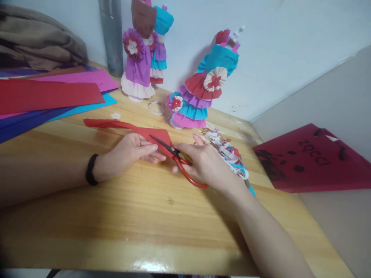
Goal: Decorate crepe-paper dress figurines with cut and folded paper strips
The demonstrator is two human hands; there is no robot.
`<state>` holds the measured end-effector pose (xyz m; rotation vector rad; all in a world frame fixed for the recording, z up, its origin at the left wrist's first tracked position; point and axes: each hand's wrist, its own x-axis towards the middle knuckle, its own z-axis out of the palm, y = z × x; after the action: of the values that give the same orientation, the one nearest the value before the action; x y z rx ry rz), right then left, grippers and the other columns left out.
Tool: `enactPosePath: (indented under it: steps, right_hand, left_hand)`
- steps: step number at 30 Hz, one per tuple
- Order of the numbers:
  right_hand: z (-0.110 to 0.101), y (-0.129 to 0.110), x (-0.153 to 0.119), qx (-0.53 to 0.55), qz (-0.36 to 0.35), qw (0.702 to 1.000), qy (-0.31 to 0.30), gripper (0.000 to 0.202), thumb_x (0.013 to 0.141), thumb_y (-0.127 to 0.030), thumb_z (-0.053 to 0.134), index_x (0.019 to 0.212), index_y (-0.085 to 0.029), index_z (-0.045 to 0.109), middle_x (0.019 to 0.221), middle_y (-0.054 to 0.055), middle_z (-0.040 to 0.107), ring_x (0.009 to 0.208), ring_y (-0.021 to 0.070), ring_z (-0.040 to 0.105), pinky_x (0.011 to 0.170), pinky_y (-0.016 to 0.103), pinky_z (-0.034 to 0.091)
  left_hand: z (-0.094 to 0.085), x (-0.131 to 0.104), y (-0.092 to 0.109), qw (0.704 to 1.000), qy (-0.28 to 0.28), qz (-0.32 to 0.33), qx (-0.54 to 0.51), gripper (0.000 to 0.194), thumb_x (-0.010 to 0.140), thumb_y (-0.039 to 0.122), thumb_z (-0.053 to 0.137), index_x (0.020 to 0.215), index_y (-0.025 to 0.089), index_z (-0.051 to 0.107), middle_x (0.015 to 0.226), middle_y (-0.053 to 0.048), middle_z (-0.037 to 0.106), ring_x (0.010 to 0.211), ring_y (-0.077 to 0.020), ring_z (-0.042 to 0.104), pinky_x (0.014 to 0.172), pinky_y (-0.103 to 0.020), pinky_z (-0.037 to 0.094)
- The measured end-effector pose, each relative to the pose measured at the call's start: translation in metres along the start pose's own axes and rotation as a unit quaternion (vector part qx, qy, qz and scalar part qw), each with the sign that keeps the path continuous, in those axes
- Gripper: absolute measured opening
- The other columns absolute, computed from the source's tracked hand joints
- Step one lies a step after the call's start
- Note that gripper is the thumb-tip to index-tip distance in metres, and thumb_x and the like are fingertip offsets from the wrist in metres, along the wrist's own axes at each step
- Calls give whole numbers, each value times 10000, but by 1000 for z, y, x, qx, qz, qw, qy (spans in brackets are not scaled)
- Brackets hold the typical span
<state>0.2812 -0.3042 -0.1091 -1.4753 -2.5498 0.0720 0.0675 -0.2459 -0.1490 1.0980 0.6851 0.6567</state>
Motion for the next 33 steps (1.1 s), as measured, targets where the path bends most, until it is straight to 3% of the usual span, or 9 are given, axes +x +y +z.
enactPosePath:
  steps: [6, 17, 33]
  right_hand:
    - [0, 0, 1, 9, -10, 1000, 2, 400, 979, -470, 480, 1127, -152, 674, 772, 112, 765, 637, 236, 720, 582, 318, 505]
    - [2, 2, -3, -16, 12, 1000, -22, 461, 931, -553, 538, 1109, -146, 660, 814, 111, 738, 695, 258, 706, 601, 316, 468]
    - [1, -4, 0, -7, 12, 1000, -18, 441, 926, -543, 546, 1068, -139, 651, 717, 83, 700, 597, 224, 656, 562, 301, 423]
  left_hand:
    - [1, 0, 3, 1000, 11, -13, -8, 204, 877, 95, 630, 696, 78, 722, 712, -76, 773, 646, -121, 742, 633, -175, 570]
    - [0, 1, 1, 1000, 12, -13, 15, 186, 887, 114, 633, 738, 55, 728, 750, -107, 781, 661, -126, 746, 645, -176, 570]
    - [3, -1, 4, 1000, 11, -16, 9, 194, 884, 107, 625, 721, 64, 723, 730, -109, 777, 620, -128, 731, 637, -201, 567]
